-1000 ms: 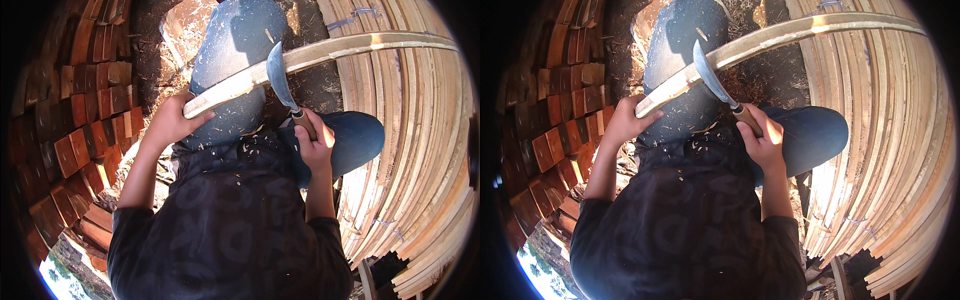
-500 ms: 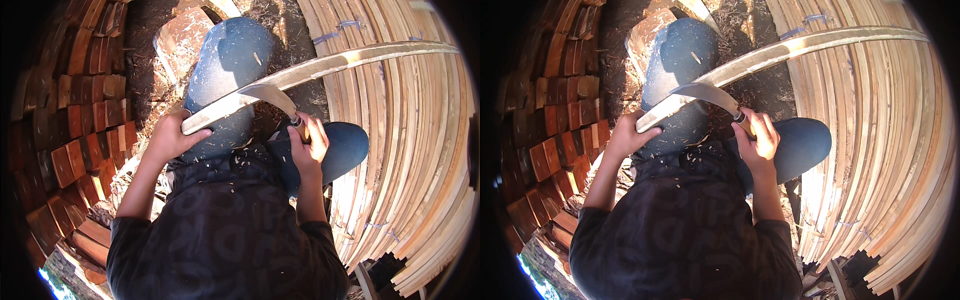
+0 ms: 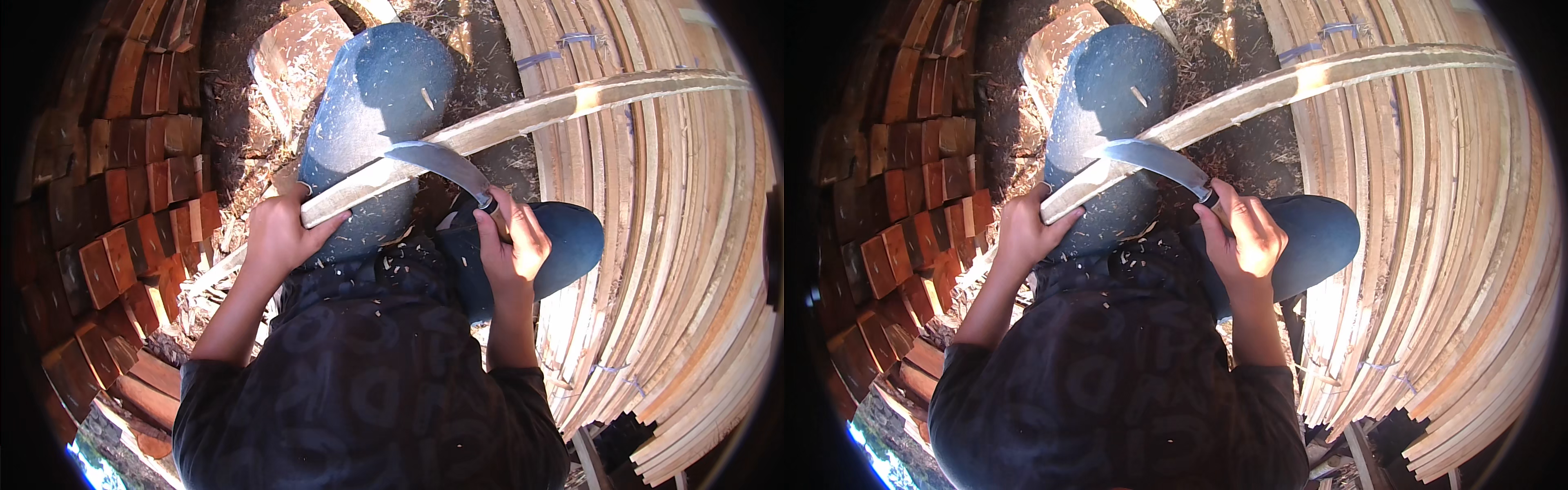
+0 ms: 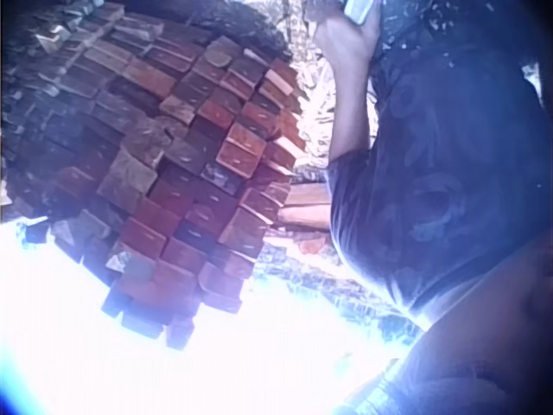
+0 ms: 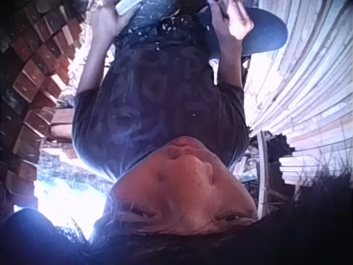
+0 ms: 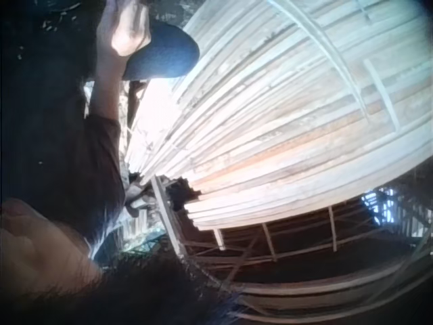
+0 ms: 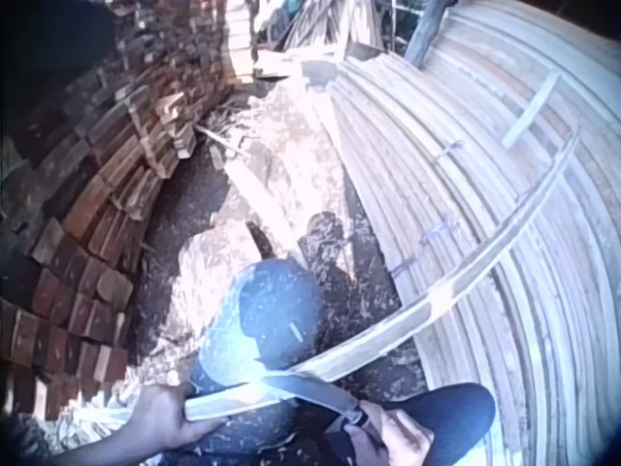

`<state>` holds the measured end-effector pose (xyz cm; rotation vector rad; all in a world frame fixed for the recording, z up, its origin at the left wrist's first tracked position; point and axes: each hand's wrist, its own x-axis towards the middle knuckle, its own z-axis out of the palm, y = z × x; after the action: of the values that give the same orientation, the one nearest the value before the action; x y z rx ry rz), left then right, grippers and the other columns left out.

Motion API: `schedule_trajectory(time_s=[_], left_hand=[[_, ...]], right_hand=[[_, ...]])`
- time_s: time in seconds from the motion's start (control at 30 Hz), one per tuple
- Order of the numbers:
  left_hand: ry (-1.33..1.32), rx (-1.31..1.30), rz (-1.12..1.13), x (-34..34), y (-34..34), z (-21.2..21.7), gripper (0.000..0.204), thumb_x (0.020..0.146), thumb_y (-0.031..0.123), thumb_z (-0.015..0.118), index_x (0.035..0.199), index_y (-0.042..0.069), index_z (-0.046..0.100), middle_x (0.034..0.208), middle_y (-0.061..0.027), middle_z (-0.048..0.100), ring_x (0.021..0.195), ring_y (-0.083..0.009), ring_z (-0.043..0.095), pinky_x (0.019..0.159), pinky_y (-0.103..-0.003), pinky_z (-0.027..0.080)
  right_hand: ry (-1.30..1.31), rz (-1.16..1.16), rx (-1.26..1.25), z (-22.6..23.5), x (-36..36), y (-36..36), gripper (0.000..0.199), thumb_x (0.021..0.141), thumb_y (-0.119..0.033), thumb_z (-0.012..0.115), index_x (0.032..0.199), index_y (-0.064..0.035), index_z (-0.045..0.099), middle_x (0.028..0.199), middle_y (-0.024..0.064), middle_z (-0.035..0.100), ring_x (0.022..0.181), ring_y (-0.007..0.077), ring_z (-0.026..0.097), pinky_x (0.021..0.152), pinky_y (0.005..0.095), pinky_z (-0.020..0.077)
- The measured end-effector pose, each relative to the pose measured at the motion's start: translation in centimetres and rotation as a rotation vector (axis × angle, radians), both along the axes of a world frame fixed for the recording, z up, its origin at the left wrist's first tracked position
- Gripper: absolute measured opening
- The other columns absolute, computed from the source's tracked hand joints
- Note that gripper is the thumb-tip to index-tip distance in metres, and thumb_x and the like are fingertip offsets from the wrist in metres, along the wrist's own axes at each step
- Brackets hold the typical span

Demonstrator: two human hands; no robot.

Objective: The person sits on the ground and uses a curved knife to shave and shape a long, thin piece of wood held between their legs. They repeatedly scrape the blade along the wood's surface to remove thin shavings, refining its shape.

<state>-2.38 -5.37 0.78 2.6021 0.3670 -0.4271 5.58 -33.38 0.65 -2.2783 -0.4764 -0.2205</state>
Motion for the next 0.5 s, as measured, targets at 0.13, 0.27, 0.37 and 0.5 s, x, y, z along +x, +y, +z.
schedule_trajectory(time_s=[0.13, 0.27, 0.37, 0.5], left_hand=[[-0.009, 0.006, 0.007, -0.1, -0.2, -0.3, 0.049, 0.073, 0.045, 0.075, 0.082, -0.002, 0.063, 0.063, -0.0220, 0.062, 0.064, -0.0378, 0.065, 0.060, -0.043, 0.051], [-0.018, -0.014, 0.012, 0.3, -0.4, 0.0, 0.050, 0.073, 0.046, 0.074, 0.080, -0.002, 0.062, 0.062, -0.0217, 0.062, 0.063, -0.0380, 0.065, 0.060, -0.044, 0.051], [-0.006, -0.019, 0.018, 0.4, -0.4, 0.2, 0.051, 0.073, 0.048, 0.074, 0.078, -0.001, 0.062, 0.062, -0.0215, 0.061, 0.063, -0.0380, 0.065, 0.060, -0.044, 0.051], [-0.010, -0.006, 0.008, 0.5, -0.5, 0.1, 0.052, 0.072, 0.049, 0.074, 0.077, -0.001, 0.062, 0.061, -0.0216, 0.061, 0.063, -0.0378, 0.065, 0.060, -0.044, 0.051]], right_hand=[[0.043, -0.089, -0.058, -0.1, -0.3, -1.7, 0.036, 0.068, -0.007, 0.082, 0.102, -0.0026, 0.069, 0.073, 0.0077, 0.064, 0.060, 0.0187, 0.061, 0.054, 0.0282, 0.0493], [-0.080, -0.052, -0.043, -0.4, 0.3, -2.2, 0.034, 0.071, -0.009, 0.081, 0.101, -0.0004, 0.068, 0.073, 0.0096, 0.063, 0.059, 0.0195, 0.061, 0.053, 0.0285, 0.0484], [-0.148, -0.104, -0.118, -0.4, 0.5, -2.9, 0.030, 0.075, -0.010, 0.079, 0.099, 0.0017, 0.068, 0.072, 0.0099, 0.063, 0.058, 0.0178, 0.061, 0.052, 0.0275, 0.0475], [-0.105, -0.145, -0.045, 0.1, 0.8, -3.7, 0.024, 0.077, -0.008, 0.077, 0.096, 0.0031, 0.067, 0.070, 0.0081, 0.060, 0.056, 0.0154, 0.058, 0.050, 0.0251, 0.0443]])
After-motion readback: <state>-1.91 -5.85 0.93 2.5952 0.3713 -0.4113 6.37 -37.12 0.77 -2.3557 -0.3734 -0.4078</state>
